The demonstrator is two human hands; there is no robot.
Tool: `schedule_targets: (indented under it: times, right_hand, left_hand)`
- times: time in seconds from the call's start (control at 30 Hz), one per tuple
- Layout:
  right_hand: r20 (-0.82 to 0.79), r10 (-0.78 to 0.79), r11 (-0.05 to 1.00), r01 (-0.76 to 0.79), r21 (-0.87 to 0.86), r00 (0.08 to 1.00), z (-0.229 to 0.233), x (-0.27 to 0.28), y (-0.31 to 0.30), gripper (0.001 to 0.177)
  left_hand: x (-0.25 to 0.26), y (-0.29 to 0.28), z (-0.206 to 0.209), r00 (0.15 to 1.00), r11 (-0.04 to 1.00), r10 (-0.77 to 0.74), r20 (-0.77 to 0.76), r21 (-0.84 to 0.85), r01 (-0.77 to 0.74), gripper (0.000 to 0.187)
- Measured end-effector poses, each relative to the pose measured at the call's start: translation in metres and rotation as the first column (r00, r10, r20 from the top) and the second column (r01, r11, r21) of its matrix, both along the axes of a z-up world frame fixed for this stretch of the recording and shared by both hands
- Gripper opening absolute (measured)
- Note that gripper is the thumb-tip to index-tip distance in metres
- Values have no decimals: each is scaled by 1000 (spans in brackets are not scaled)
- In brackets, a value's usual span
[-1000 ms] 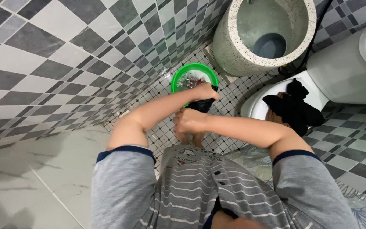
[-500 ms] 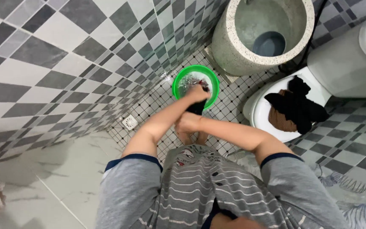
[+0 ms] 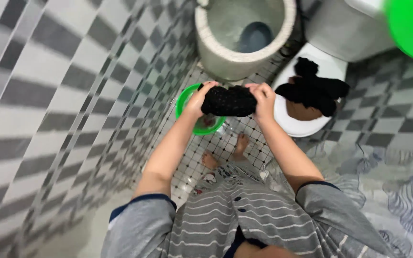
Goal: Hand-washing several pieces of clothing in a soapy bucket of water in a bathroom.
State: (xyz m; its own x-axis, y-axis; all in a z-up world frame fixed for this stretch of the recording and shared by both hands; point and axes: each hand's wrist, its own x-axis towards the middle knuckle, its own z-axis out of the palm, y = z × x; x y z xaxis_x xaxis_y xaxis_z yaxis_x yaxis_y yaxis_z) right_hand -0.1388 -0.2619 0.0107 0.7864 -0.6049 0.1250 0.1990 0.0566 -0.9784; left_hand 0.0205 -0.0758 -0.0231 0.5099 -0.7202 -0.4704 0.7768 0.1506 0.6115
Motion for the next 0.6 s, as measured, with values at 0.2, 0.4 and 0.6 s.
schedule_targets:
  times: [0.2, 0.4, 0.6]
  right_hand:
    - [-190, -342, 663, 379, 645, 920, -105, -68, -100, 10]
    - [-365, -165, 346, 401, 848, 916, -131, -142, -177, 31]
    - [-433, -282, 312, 508, 803, 856, -175, -205, -257, 36]
  left_hand:
    - [-32, -104, -35, 978, 993, -9, 208, 120, -17, 29]
    - [-87, -213, -82, 957, 970, -163, 239, 218, 111, 31]
    - [-132, -317, -104, 964, 911, -264, 33, 335, 239, 36]
